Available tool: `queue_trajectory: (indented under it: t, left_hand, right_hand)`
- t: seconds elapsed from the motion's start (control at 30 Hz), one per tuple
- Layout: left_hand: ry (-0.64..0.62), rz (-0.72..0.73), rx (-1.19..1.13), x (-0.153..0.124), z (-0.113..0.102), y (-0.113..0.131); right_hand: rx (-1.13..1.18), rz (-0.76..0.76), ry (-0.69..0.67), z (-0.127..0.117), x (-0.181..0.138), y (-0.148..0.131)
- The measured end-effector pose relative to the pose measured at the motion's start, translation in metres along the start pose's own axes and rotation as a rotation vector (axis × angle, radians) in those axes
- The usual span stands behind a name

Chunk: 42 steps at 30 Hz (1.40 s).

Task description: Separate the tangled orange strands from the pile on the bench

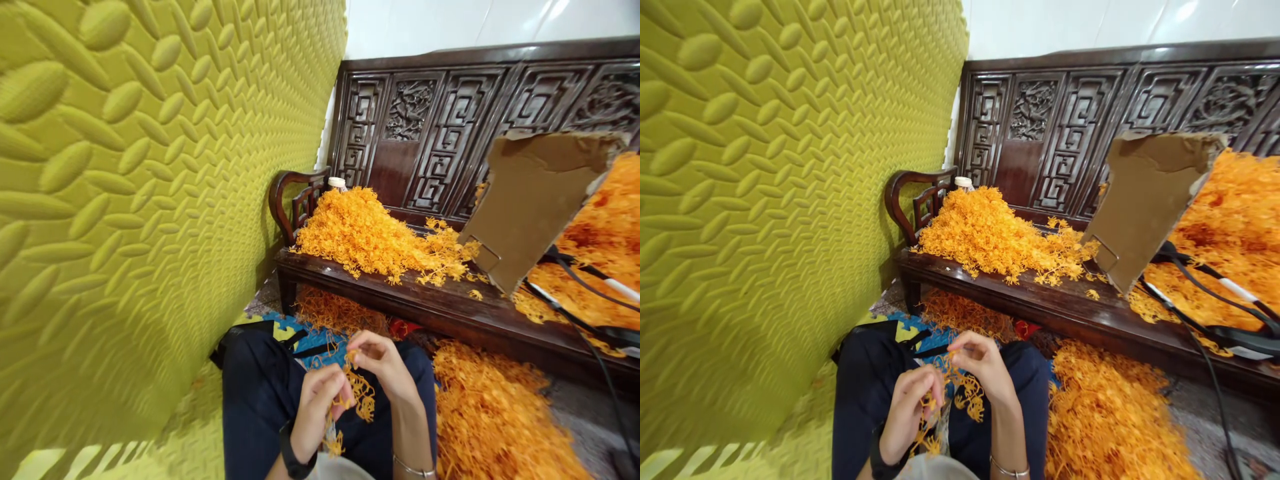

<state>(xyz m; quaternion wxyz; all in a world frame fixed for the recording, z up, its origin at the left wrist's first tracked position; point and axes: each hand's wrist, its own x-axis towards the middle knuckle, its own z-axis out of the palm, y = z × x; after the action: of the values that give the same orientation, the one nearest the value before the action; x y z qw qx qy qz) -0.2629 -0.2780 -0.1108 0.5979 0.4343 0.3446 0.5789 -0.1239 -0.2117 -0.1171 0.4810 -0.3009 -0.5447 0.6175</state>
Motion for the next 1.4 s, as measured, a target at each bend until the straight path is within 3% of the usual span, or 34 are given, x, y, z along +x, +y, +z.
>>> queue_trajectory:
  t: [0.23, 0.37, 0.5, 0.6, 0.67, 0.8, 0.93, 1.0, 1.03, 1.1, 1.13, 1.17, 1.2, 1.3, 1.4]
  left_hand:
    - [0.161, -0.022, 0.059, 0.005, 0.008, -0.007]
    - [0.24, 0.005, 0.034, 0.008, 0.018, -0.011]
    - [0.234, -0.016, 0.039, 0.008, 0.03, -0.007]
    - [0.205, -0.028, 0.051, 0.003, 0.033, -0.005]
    - [0.23, -0.018, 0.049, -0.005, 0.028, -0.003]
    - [0.332, -0.023, -0.033, -0.017, 0.005, 0.005]
    - [0.284, 0.02, -0.179, -0.014, -0.009, 0.019]
    - [0.231, 0.068, -0.23, -0.011, -0.011, 0.023]
    - [0.21, 0.091, -0.247, -0.009, -0.011, 0.025]
    - [0.186, 0.129, -0.268, -0.008, -0.012, 0.026]
    - [0.184, 0.144, -0.283, -0.007, -0.014, 0.026]
    - [0.186, 0.154, -0.303, -0.006, -0.015, 0.026]
    - [0.194, 0.161, -0.327, -0.005, -0.018, 0.026]
    - [0.214, 0.181, -0.406, 0.001, -0.025, 0.028]
    - [0.224, 0.216, -0.475, 0.009, -0.034, 0.033]
  right_hand:
    - [-0.078, -0.177, 0.471, 0.009, -0.002, 0.005]
    - [-0.113, -0.284, 0.593, 0.016, -0.009, 0.0]
    - [-0.123, -0.311, 0.676, 0.022, -0.016, -0.006]
    - [-0.135, -0.345, 0.738, 0.011, -0.019, -0.01]
    - [-0.117, -0.424, 0.901, -0.009, -0.02, -0.018]
    - [-0.03, -0.834, 1.316, -0.049, -0.016, -0.058]
    - [-0.086, -1.384, 1.337, -0.044, 0.007, -0.113]
    - [-0.114, -1.541, 1.348, -0.036, 0.031, -0.137]
    - [-0.138, -1.546, 1.38, -0.034, 0.048, -0.147]
    - [-0.26, -1.375, 1.389, -0.038, 0.086, -0.158]
    - [-0.352, -1.212, 1.317, -0.044, 0.107, -0.159]
    - [-0.471, -0.994, 1.152, -0.052, 0.126, -0.158]
    - [-0.521, -0.873, 1.03, -0.06, 0.144, -0.152]
    - [-0.557, -0.613, 0.812, -0.078, 0.176, -0.117]
    - [-0.513, -0.454, 0.689, -0.072, 0.165, -0.068]
